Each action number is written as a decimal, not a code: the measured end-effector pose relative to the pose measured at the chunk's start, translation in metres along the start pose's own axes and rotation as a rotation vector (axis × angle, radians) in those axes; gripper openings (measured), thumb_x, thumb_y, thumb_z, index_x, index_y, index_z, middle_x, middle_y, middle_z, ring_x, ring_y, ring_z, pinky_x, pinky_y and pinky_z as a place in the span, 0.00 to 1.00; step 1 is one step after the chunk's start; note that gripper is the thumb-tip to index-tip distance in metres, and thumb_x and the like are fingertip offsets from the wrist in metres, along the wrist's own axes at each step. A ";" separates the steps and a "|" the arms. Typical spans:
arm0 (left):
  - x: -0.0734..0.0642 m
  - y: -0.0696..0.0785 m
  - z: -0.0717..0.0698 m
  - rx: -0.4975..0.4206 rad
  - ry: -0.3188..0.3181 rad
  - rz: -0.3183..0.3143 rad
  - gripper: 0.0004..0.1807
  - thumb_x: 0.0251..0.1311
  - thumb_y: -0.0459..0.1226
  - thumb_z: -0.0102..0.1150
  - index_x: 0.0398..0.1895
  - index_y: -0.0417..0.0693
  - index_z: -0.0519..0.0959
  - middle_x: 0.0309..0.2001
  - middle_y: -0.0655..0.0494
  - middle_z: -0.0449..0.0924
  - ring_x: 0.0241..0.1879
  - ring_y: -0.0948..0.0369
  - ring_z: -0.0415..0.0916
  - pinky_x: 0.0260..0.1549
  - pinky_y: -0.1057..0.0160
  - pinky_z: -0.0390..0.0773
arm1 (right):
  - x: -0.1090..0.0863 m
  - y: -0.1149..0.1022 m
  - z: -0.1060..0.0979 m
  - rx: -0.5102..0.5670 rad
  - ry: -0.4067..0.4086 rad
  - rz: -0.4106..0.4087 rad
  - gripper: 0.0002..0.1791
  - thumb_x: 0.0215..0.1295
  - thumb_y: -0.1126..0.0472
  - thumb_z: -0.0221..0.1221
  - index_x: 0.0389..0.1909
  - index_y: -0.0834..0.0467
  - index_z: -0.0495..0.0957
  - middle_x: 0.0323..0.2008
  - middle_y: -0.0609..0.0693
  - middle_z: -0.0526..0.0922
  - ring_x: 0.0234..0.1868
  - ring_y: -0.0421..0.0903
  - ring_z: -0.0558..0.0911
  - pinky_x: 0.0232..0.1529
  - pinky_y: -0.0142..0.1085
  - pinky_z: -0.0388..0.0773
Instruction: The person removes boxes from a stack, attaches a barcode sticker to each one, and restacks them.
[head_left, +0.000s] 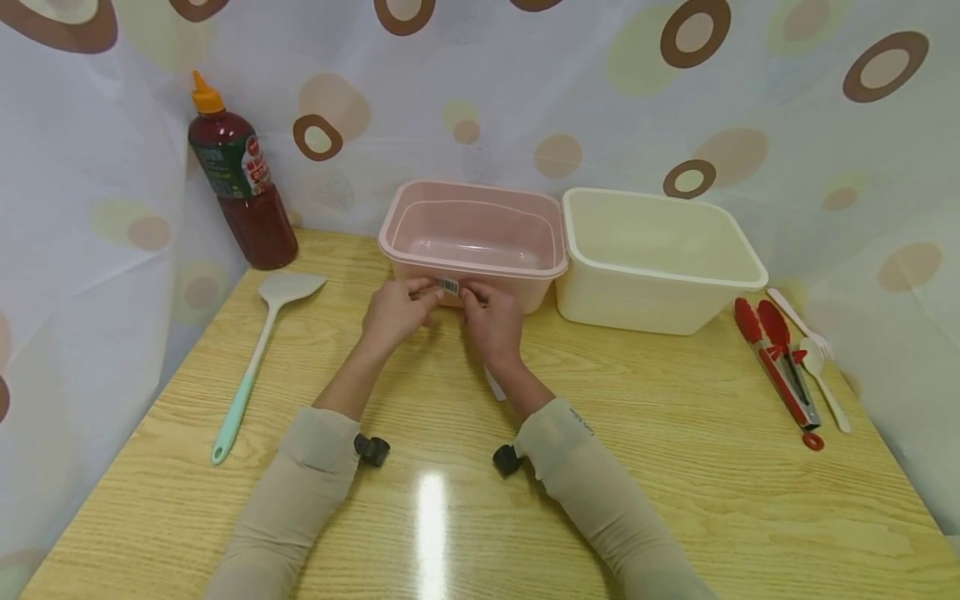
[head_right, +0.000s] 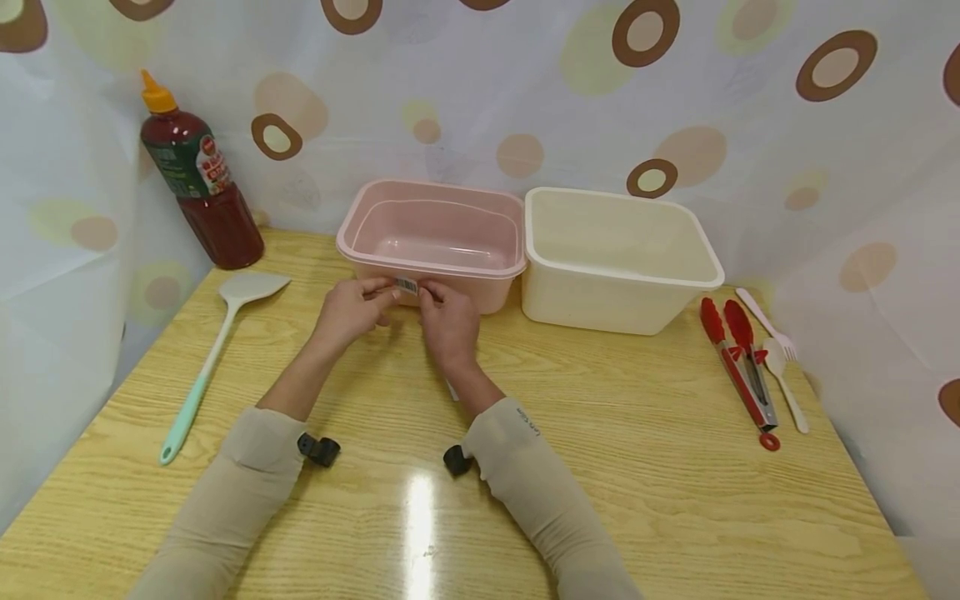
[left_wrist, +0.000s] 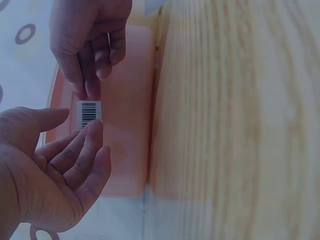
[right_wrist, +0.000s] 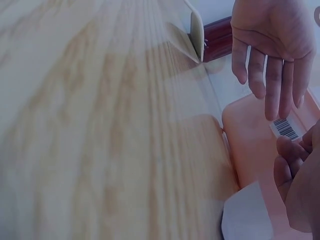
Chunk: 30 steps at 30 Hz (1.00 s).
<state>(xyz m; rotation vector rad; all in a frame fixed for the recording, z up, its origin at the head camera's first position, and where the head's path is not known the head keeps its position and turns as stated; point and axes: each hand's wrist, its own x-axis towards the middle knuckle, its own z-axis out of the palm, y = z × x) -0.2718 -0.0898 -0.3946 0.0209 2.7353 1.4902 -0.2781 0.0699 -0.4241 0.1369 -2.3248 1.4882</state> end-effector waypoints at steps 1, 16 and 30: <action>-0.001 0.000 0.000 0.000 -0.002 -0.003 0.27 0.69 0.51 0.59 0.67 0.51 0.78 0.48 0.46 0.89 0.38 0.49 0.89 0.30 0.63 0.74 | 0.000 0.000 0.000 0.002 0.001 -0.001 0.11 0.70 0.63 0.62 0.45 0.63 0.89 0.34 0.58 0.91 0.17 0.40 0.80 0.19 0.25 0.71; 0.000 0.000 -0.001 0.003 0.000 -0.004 0.27 0.69 0.52 0.60 0.66 0.52 0.78 0.47 0.46 0.89 0.38 0.49 0.89 0.29 0.63 0.73 | 0.003 0.001 0.006 -0.042 -0.155 -0.003 0.13 0.71 0.58 0.63 0.49 0.61 0.87 0.39 0.56 0.91 0.30 0.50 0.87 0.25 0.27 0.78; -0.001 0.003 -0.001 0.023 0.004 -0.019 0.26 0.69 0.52 0.59 0.66 0.53 0.78 0.45 0.47 0.90 0.38 0.50 0.89 0.29 0.63 0.72 | 0.001 0.002 0.004 -0.015 -0.209 0.053 0.17 0.72 0.65 0.55 0.58 0.55 0.83 0.37 0.57 0.90 0.35 0.55 0.88 0.25 0.27 0.77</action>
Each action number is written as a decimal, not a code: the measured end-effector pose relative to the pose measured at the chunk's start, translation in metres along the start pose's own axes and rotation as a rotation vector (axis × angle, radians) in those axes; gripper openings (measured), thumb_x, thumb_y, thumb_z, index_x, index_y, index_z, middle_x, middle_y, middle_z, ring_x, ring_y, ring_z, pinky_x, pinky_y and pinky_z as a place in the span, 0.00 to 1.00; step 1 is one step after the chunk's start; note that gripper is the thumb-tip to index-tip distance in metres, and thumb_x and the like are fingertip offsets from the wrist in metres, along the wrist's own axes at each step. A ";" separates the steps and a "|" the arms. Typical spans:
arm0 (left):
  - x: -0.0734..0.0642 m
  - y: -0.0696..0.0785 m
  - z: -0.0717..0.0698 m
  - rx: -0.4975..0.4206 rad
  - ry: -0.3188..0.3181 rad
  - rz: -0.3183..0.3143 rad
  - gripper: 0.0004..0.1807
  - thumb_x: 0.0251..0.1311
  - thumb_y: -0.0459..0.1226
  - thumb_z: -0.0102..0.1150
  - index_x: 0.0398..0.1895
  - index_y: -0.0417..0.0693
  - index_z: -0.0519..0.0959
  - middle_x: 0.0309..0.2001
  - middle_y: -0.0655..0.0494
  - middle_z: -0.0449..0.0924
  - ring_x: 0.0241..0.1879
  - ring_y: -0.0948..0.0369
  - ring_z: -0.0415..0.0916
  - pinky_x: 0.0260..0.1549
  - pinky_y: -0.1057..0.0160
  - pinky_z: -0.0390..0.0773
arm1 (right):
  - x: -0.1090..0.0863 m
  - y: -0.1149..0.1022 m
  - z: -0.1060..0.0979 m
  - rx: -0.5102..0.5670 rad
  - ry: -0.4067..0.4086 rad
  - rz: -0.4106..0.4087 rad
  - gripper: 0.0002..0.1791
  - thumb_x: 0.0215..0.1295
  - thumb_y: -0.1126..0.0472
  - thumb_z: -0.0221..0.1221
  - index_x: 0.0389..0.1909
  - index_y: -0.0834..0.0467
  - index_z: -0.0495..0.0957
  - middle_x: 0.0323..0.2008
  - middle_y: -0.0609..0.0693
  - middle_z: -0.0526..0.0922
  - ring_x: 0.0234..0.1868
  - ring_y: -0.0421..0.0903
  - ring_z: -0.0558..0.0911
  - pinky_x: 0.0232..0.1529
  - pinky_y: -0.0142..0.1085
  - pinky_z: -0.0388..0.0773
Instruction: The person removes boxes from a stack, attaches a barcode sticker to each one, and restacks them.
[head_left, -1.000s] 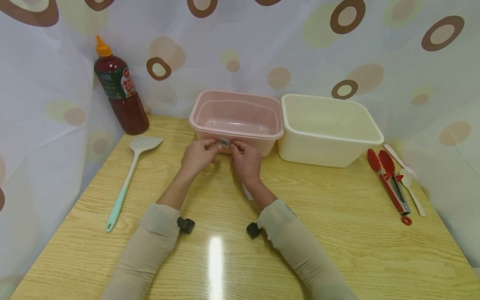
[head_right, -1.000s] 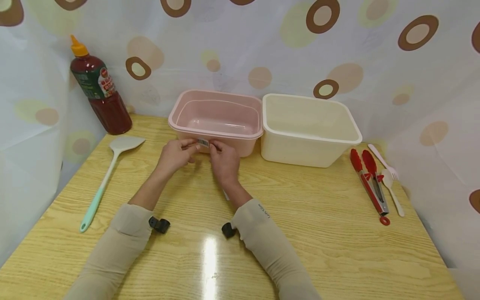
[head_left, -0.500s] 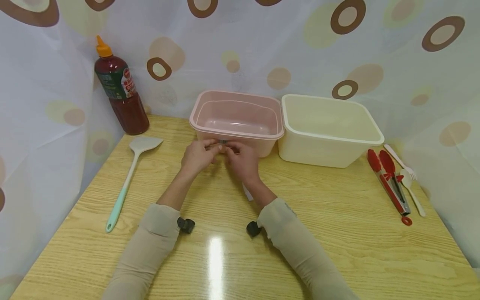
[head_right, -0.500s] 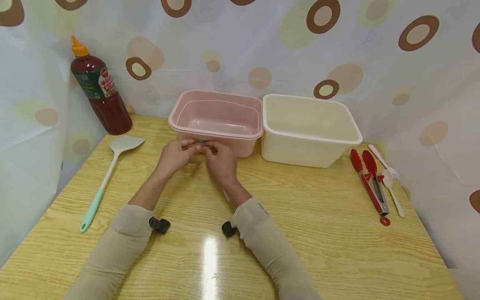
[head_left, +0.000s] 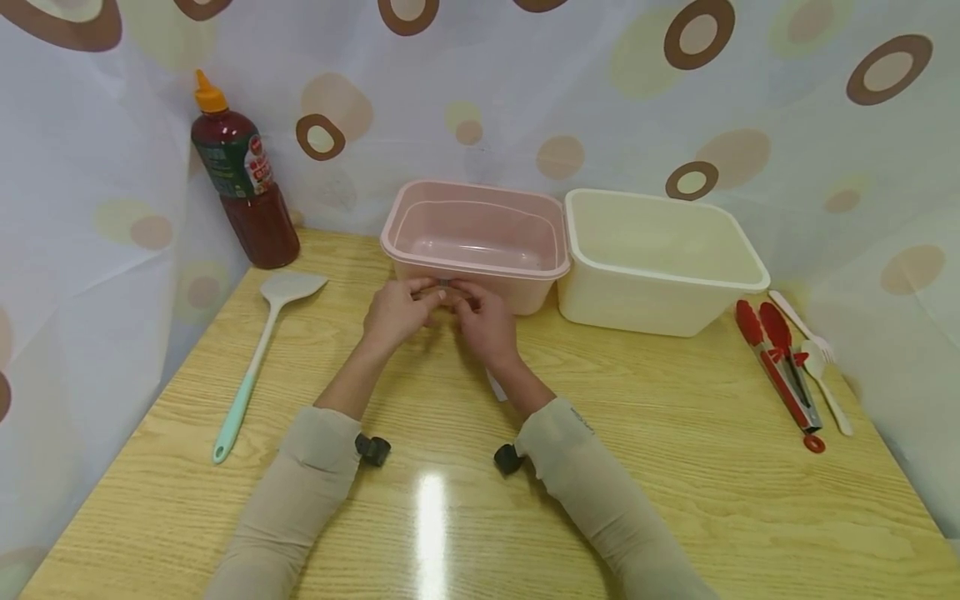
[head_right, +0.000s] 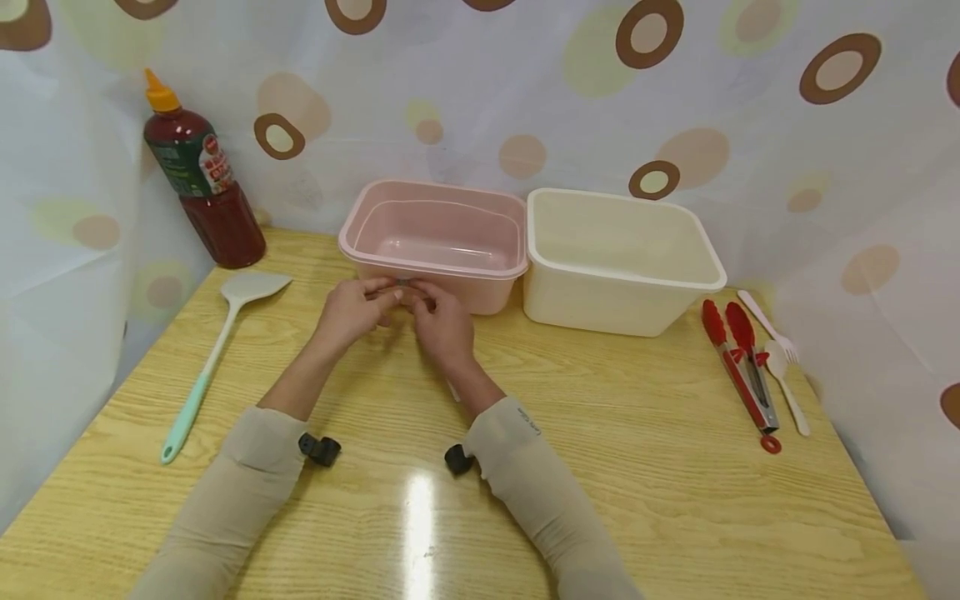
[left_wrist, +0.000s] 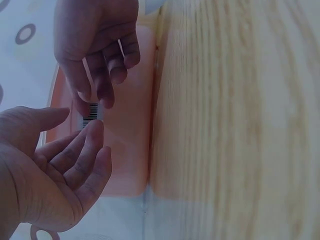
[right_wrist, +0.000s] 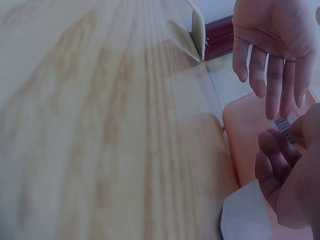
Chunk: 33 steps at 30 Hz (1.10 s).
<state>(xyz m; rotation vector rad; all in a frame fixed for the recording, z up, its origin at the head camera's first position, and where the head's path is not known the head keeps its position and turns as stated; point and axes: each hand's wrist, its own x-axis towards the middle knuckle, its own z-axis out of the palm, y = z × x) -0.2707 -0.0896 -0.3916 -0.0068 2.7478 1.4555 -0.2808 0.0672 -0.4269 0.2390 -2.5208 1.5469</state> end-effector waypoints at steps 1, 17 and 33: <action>0.000 0.000 0.000 -0.001 0.000 -0.002 0.26 0.69 0.52 0.59 0.66 0.53 0.78 0.45 0.47 0.90 0.38 0.50 0.89 0.29 0.63 0.71 | 0.000 0.000 -0.001 0.016 0.000 0.004 0.17 0.72 0.65 0.55 0.58 0.55 0.83 0.38 0.57 0.89 0.35 0.56 0.88 0.25 0.27 0.77; -0.002 0.000 0.002 -0.014 -0.061 0.021 0.29 0.70 0.50 0.59 0.71 0.50 0.73 0.50 0.47 0.88 0.38 0.50 0.88 0.26 0.67 0.75 | -0.003 0.001 -0.007 0.005 0.022 -0.020 0.17 0.71 0.67 0.53 0.55 0.61 0.84 0.35 0.59 0.90 0.24 0.50 0.84 0.21 0.25 0.72; -0.002 -0.001 0.006 0.035 -0.204 0.049 0.32 0.73 0.52 0.53 0.75 0.50 0.67 0.59 0.45 0.83 0.38 0.52 0.86 0.31 0.65 0.80 | 0.000 0.002 -0.006 -0.074 -0.020 0.008 0.17 0.72 0.63 0.55 0.56 0.58 0.84 0.38 0.55 0.91 0.32 0.48 0.87 0.23 0.25 0.72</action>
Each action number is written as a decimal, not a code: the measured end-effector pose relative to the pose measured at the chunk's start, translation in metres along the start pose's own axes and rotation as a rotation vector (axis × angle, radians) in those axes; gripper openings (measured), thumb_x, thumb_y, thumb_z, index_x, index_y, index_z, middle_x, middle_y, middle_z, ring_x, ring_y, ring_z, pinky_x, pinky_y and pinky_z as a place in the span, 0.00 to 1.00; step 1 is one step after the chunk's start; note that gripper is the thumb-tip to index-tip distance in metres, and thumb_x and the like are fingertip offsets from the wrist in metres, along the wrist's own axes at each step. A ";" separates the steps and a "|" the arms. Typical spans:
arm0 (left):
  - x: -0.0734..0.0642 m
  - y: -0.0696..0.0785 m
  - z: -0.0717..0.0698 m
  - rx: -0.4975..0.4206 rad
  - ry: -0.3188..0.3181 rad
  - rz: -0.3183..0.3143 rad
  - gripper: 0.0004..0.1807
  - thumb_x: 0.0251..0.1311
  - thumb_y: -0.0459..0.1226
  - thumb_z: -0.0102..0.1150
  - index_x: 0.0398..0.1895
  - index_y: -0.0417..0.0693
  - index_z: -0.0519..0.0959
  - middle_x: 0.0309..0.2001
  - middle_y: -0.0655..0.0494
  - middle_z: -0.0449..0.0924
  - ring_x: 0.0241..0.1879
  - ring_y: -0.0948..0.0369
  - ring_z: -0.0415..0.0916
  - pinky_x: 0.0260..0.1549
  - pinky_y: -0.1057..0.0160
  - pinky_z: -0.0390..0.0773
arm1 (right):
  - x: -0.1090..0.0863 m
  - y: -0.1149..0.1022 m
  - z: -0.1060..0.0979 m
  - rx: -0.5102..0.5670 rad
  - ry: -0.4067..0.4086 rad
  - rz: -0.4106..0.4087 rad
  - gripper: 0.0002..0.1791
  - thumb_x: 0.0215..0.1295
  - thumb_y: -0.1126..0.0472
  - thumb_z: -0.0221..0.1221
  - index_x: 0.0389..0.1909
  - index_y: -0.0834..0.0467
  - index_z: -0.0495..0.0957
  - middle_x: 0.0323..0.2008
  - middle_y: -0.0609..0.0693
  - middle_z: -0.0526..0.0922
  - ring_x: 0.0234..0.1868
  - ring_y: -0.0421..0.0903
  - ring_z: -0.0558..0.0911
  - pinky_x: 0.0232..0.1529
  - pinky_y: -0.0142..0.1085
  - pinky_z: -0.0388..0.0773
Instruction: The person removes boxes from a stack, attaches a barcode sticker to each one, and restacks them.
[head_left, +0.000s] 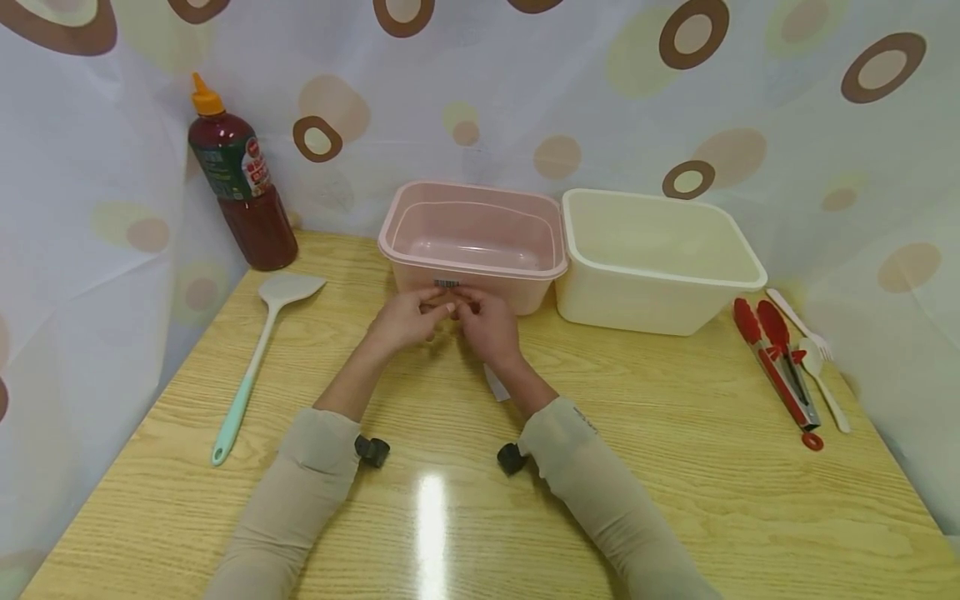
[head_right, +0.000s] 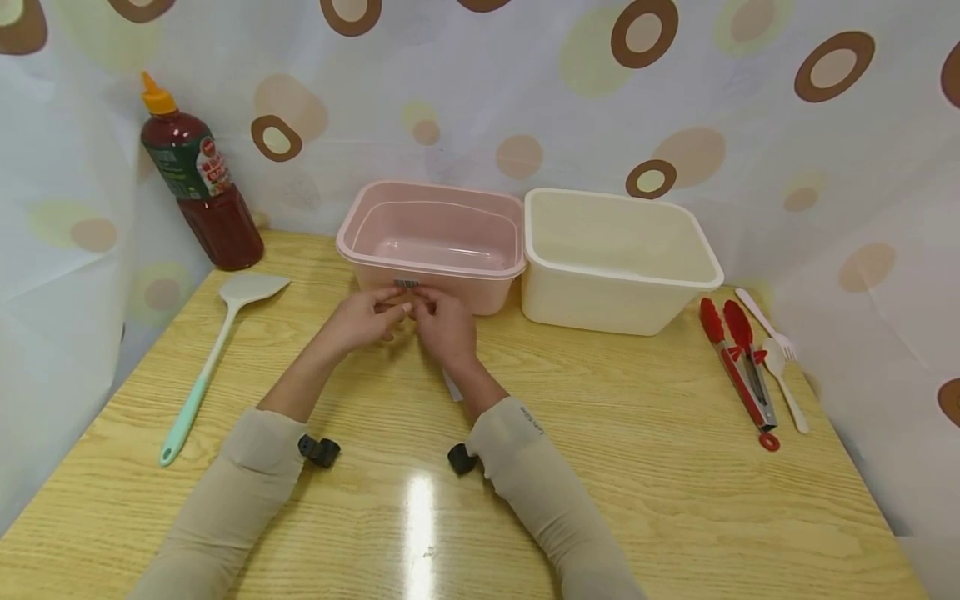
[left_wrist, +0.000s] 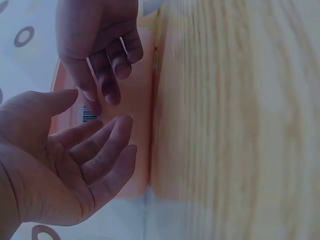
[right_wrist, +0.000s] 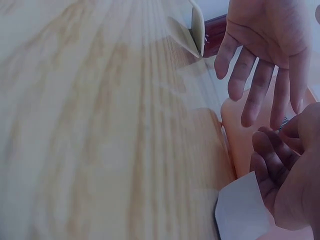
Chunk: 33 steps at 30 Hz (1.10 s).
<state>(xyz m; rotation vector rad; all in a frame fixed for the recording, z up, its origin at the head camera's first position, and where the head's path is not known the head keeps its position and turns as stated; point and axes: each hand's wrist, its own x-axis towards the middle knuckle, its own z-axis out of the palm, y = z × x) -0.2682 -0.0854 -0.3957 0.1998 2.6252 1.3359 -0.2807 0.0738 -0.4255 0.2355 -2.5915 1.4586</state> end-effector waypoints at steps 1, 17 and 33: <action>0.000 0.000 0.000 -0.001 -0.009 0.001 0.32 0.73 0.52 0.53 0.76 0.50 0.66 0.59 0.45 0.82 0.39 0.51 0.86 0.32 0.65 0.80 | 0.000 0.000 0.000 -0.017 0.001 -0.007 0.17 0.71 0.63 0.55 0.56 0.58 0.85 0.38 0.55 0.91 0.31 0.46 0.85 0.24 0.25 0.70; -0.006 0.005 -0.012 0.019 -0.007 0.044 0.32 0.75 0.51 0.50 0.77 0.48 0.64 0.61 0.42 0.80 0.40 0.49 0.87 0.35 0.59 0.83 | 0.003 0.000 -0.006 0.108 0.060 -0.039 0.15 0.73 0.65 0.55 0.54 0.59 0.86 0.42 0.58 0.89 0.19 0.42 0.80 0.21 0.27 0.76; -0.002 -0.002 -0.009 0.013 -0.022 0.029 0.33 0.75 0.50 0.51 0.77 0.48 0.63 0.62 0.40 0.80 0.37 0.50 0.85 0.37 0.54 0.85 | -0.001 0.004 -0.006 0.003 0.012 -0.033 0.18 0.70 0.65 0.54 0.55 0.59 0.85 0.33 0.56 0.91 0.24 0.43 0.84 0.21 0.26 0.71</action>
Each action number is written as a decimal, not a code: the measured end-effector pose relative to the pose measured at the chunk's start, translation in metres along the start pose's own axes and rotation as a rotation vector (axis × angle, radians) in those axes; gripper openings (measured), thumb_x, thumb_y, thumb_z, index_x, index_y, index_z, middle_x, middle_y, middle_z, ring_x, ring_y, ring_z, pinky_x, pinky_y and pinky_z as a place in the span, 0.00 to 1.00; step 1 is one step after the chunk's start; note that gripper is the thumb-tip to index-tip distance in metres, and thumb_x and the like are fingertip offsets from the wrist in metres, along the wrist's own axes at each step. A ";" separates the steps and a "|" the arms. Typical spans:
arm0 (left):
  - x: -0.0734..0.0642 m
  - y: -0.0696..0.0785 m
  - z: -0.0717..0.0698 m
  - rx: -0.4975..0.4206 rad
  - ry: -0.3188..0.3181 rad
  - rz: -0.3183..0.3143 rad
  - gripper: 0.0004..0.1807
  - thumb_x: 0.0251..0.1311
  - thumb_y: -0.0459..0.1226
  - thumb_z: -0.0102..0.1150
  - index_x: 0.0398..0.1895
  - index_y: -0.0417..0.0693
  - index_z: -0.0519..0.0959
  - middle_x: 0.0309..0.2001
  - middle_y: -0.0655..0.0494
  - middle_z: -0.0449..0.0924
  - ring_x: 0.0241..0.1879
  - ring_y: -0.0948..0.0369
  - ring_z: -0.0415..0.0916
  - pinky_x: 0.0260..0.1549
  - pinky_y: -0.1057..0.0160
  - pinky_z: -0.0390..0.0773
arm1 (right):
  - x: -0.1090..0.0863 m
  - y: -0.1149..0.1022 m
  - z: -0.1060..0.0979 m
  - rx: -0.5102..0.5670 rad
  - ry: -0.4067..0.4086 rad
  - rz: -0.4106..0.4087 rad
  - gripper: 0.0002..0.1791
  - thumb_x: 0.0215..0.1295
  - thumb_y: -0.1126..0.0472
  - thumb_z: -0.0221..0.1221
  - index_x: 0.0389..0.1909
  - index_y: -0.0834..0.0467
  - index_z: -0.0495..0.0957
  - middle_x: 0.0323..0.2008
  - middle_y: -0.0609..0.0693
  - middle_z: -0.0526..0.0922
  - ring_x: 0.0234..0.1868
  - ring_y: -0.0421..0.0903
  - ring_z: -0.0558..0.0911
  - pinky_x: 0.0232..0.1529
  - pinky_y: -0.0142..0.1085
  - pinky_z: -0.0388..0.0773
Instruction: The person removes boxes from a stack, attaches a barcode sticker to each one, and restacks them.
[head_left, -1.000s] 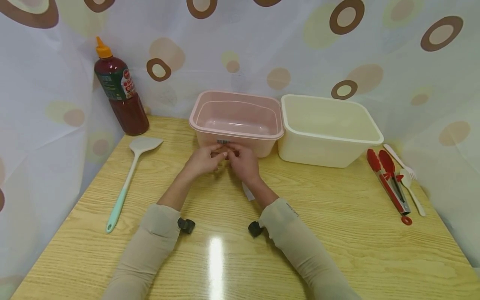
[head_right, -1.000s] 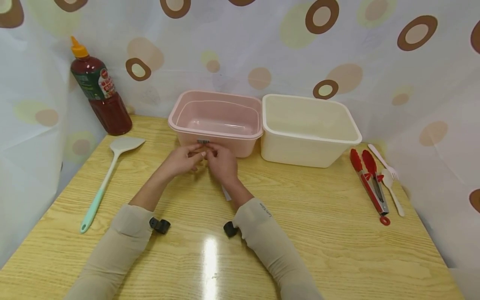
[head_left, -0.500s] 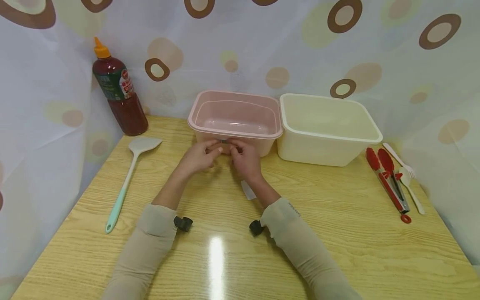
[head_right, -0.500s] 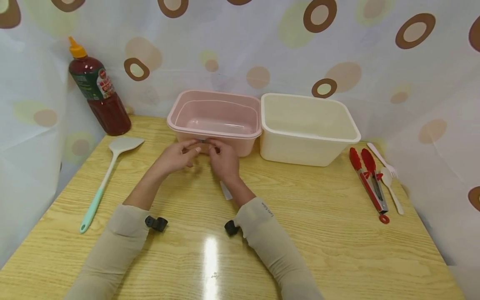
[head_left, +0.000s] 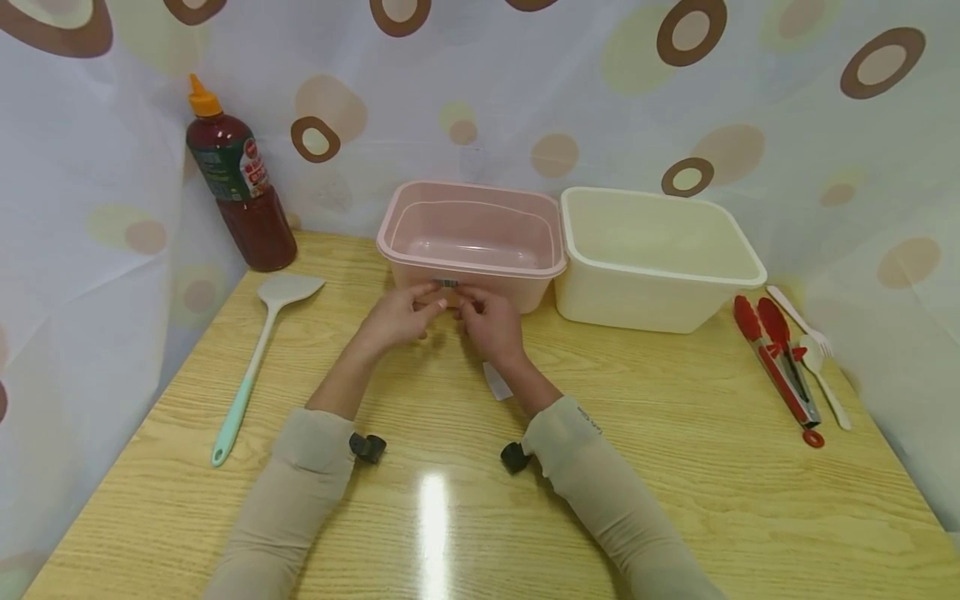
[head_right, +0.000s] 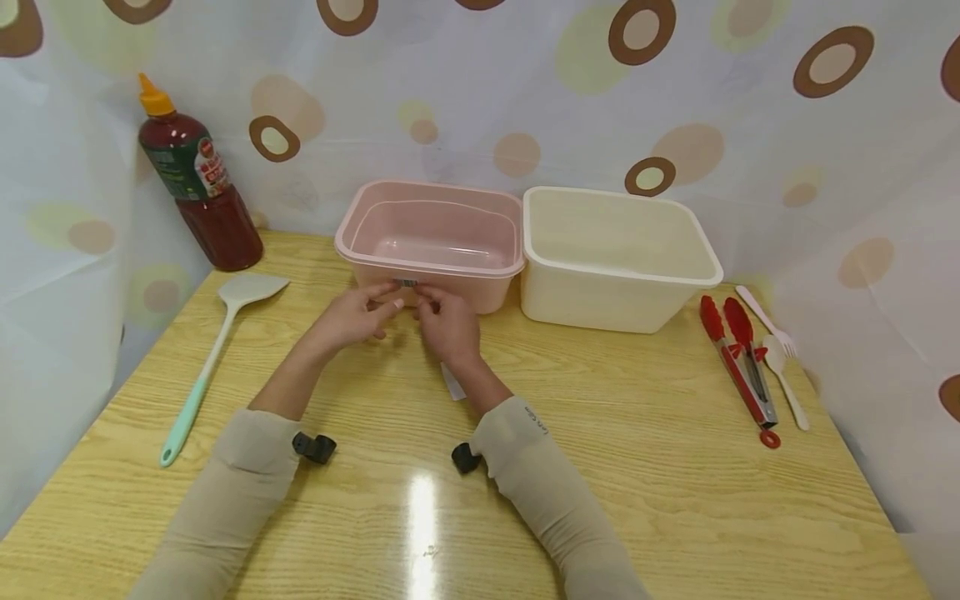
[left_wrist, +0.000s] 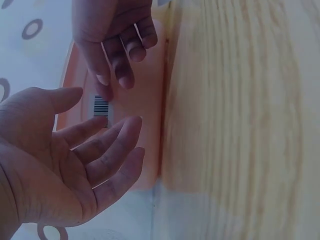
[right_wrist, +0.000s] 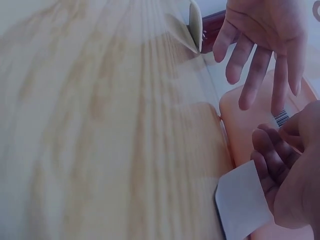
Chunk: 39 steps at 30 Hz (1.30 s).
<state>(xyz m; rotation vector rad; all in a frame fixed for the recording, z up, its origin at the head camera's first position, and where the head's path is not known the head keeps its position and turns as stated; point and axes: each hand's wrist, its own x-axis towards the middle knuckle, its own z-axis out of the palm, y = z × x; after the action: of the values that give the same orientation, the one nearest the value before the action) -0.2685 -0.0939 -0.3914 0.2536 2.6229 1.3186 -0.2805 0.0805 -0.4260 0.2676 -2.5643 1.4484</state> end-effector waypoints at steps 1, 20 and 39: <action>0.001 0.000 0.001 -0.001 -0.006 -0.001 0.33 0.74 0.50 0.52 0.77 0.47 0.63 0.62 0.41 0.79 0.37 0.50 0.85 0.37 0.55 0.85 | 0.000 0.000 0.000 -0.014 -0.008 0.002 0.18 0.70 0.65 0.54 0.55 0.58 0.85 0.33 0.55 0.91 0.23 0.42 0.82 0.21 0.26 0.71; 0.000 0.005 -0.002 0.047 0.028 0.029 0.31 0.74 0.52 0.51 0.76 0.53 0.66 0.55 0.42 0.84 0.38 0.51 0.87 0.39 0.57 0.82 | 0.000 -0.003 0.002 0.090 -0.028 0.007 0.18 0.75 0.59 0.54 0.60 0.53 0.82 0.36 0.56 0.90 0.34 0.56 0.89 0.23 0.30 0.78; -0.001 -0.002 -0.003 0.032 -0.035 -0.007 0.33 0.75 0.51 0.51 0.78 0.51 0.62 0.64 0.42 0.78 0.37 0.51 0.85 0.32 0.64 0.80 | -0.001 0.004 0.000 0.011 -0.058 -0.005 0.19 0.73 0.62 0.53 0.61 0.57 0.81 0.30 0.56 0.89 0.17 0.39 0.78 0.18 0.28 0.70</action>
<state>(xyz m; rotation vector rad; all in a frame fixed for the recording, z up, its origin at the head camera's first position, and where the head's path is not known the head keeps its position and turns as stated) -0.2687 -0.0974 -0.3913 0.2691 2.6157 1.2593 -0.2804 0.0825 -0.4299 0.3217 -2.5997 1.4747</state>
